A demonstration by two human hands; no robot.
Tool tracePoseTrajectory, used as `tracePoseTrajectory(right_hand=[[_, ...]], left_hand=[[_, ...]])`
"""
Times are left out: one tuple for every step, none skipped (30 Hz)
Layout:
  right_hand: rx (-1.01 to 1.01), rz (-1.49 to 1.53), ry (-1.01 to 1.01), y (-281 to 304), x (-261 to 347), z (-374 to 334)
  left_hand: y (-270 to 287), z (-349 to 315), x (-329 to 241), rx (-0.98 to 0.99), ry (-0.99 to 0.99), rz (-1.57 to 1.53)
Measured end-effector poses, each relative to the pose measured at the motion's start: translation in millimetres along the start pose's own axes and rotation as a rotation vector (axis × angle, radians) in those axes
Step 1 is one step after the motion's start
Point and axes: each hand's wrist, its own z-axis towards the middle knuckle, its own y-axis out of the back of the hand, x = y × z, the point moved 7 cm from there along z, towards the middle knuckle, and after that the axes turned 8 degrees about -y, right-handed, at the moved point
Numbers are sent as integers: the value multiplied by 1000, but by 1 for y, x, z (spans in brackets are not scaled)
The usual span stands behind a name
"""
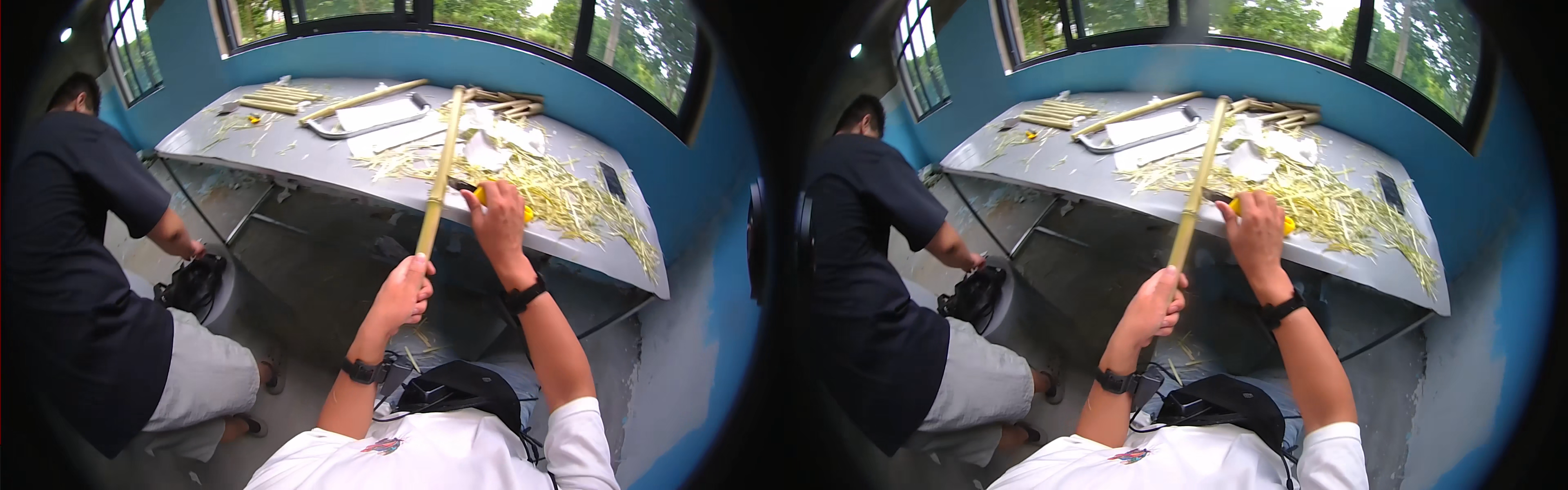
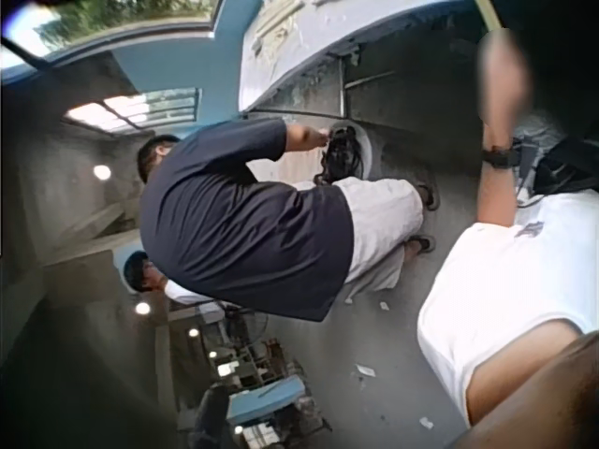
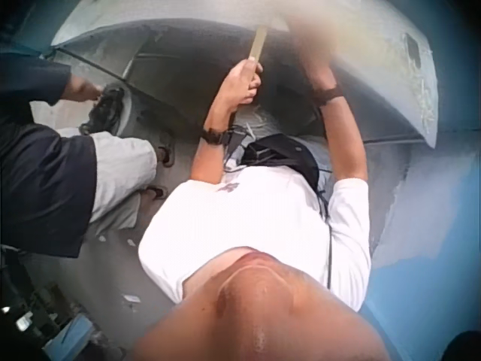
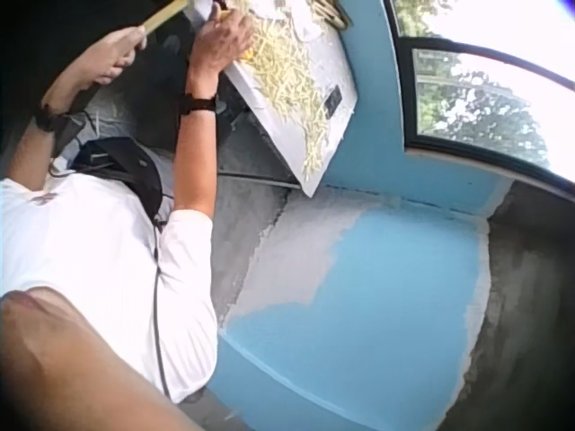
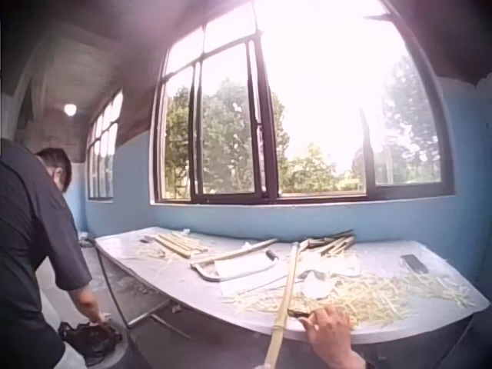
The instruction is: The recorder is peeling and then sanding a length of bamboo stick.
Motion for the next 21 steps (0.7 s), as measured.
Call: tracePoseTrajectory(right_hand=[[-13,29,9,3,-2,-2],[-26,61,21,6,-1,-3],[-9,107,8,6,-1,-3],[9,158,-5,4,0,-3],[45,200,-34,5,-3,-1],[73,240,-43,3,-2,0],[97,267,-55,3,-5,2],[111,285,-47,3,-6,4],[124,300,-40,3,-6,6],[143,310,-47,2,-7,7],[161,327,-58,0,-8,10],[195,339,-81,-1,-12,10],[225,364,-115,-2,-13,12],[263,383,-156,0,-19,16],[303,403,-196,3,-26,20],[347,433,-237,2,-30,21],[352,447,-241,3,-33,22],[358,462,-242,3,-35,23],[365,478,-244,4,-37,23],[404,456,-251,1,-41,23],[394,426,-230,1,-42,21]], left_hand=[[0,3,-2,16,-12,-29],[-1,7,-5,36,-25,-39],[-1,13,-7,54,-35,-49],[-2,19,-9,61,-39,-41],[-4,26,-14,80,-43,-37],[-2,29,-18,101,-26,-31],[-3,35,-20,120,-27,-68],[-5,40,-20,149,-25,-107],[-7,44,-19,181,-20,-146],[-7,48,-17,193,-16,-177],[-5,51,-18,188,-28,-162],[-4,52,-14,168,-28,-132],[-2,52,-12,142,-38,-100],[-4,53,-11,148,-38,-85],[-6,55,-9,152,-40,-72],[-7,55,-8,146,-39,-56],[-9,55,-7,133,-51,-21],[-10,54,-8,118,-64,13],[-12,53,-8,102,-77,47],[-12,54,-8,89,-96,66],[-14,55,-8,79,-120,81]])
